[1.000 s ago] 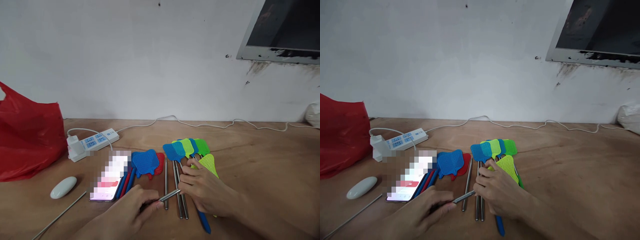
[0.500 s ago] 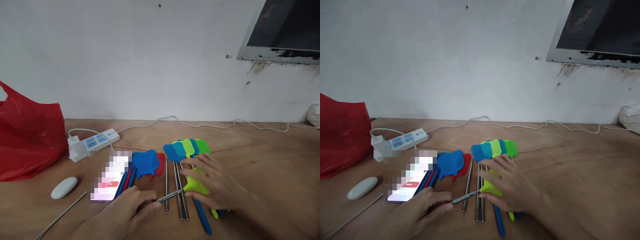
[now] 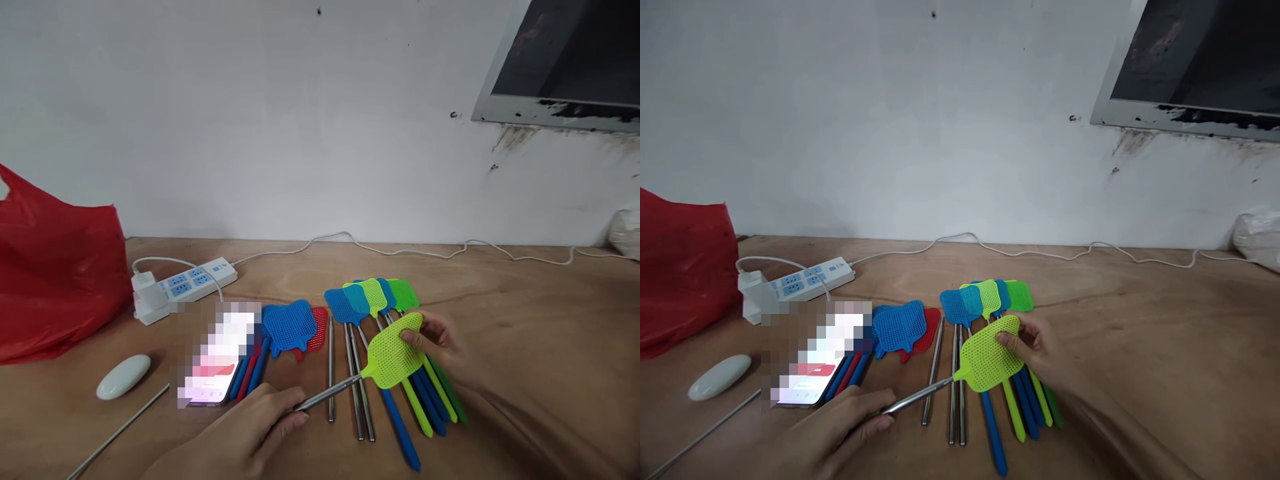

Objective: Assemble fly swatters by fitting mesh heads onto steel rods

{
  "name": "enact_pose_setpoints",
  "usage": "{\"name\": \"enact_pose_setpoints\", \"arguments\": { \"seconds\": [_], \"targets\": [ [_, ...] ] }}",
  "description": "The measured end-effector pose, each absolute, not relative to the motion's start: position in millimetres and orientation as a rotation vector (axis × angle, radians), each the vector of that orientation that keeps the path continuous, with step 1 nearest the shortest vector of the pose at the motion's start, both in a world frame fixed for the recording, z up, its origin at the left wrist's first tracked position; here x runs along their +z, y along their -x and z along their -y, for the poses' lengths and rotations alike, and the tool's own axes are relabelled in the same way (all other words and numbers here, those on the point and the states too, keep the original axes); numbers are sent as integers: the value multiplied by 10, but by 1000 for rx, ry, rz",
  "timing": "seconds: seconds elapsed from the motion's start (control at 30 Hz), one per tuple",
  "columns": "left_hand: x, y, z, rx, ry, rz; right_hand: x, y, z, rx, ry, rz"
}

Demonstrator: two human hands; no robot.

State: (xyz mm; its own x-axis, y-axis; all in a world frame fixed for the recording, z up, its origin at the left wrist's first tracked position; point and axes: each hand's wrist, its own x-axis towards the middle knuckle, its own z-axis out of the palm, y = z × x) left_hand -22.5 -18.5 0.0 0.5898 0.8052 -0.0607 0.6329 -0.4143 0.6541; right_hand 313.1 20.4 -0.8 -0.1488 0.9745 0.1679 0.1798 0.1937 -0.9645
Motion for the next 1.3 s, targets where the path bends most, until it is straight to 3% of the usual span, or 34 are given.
{"name": "enact_pose_setpoints", "arguments": {
  "seconds": [0.3, 0.6, 0.93, 1.13, 1.3],
  "targets": [
    [-25, 80, 178, 359, -2078, -1086, 174, -2908, -197, 1078, 1085, 1433],
    [-86, 55, 178, 422, -1867, -1171, 283, -2816, -450, 1130, 1110, 789],
    [-50, -157, 143, 475, -1934, -1097, -59, -2364, -179, 1583, 859, 1151],
    [-32, -137, 129, 585, -2194, -956, -46, -2611, -328, 1232, 1111, 1013],
    [-72, -146, 134, 562, -2412, -919, -146, -2876, -492, 493, 1520, 1562]
  ]
}}
